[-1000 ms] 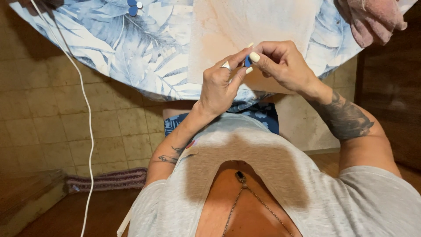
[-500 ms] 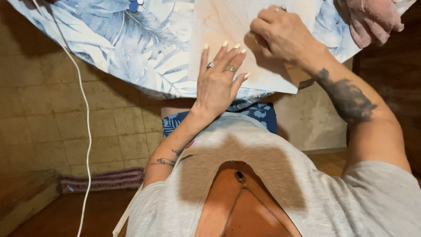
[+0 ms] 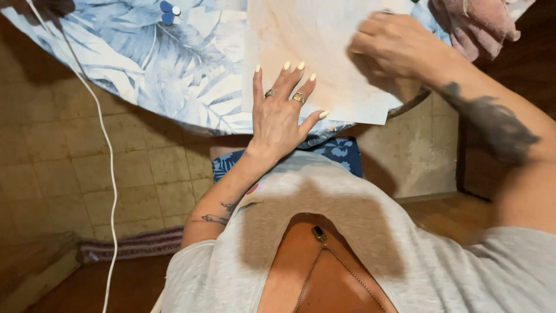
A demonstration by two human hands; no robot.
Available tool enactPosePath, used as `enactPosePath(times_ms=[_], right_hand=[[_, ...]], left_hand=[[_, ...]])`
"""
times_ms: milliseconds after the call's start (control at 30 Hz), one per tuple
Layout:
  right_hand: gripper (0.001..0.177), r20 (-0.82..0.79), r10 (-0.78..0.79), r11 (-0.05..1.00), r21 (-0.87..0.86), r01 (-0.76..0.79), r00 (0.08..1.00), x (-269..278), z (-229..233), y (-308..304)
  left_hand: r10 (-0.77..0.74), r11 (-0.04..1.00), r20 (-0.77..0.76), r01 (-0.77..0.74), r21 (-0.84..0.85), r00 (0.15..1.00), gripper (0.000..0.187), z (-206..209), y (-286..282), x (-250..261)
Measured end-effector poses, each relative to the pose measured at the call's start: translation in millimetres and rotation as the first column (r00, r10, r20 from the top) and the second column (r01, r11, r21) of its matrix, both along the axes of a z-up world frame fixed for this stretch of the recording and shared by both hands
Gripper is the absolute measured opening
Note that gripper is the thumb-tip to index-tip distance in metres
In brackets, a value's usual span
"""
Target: Sanding the edges of small blue mosaic tiles using a sanding block to smooth them.
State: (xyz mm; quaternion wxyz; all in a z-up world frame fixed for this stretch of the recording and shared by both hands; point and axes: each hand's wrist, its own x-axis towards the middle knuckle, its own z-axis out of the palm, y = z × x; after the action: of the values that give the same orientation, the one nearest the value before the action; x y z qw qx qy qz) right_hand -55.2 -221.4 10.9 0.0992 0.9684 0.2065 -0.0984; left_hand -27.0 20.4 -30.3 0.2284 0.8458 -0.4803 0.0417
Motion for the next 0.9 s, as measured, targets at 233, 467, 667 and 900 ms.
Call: enactPosePath(times_ms=[233,467,667,900], right_hand=[[0.018,0.329,0.048,0.916,0.362,-0.173,0.943,31,-32,19],[0.021,0.382,0.226,0.892,0.288,-0.348,0.896,66,-28,34],[0.006,0.032,0.062,0.997,0.044,-0.063,0.998,6,-1,-13],[0.007,0.234,0.017,0.732,0.660,-0.172,0.972,91,-6,59]], left_hand=[[-0.018,1.000,-0.008,0.018,0.015,1.000,0.048,5,3,1],[-0.002,1.000,0.022,0.002,0.008,1.000,0.052,3,1,0],[0.010,0.999,0.071,-0.012,0.029,0.997,0.054,5,0,3],[0.028,0.975,-0.021,-0.032,-0.221,0.999,0.043,11,13,9]])
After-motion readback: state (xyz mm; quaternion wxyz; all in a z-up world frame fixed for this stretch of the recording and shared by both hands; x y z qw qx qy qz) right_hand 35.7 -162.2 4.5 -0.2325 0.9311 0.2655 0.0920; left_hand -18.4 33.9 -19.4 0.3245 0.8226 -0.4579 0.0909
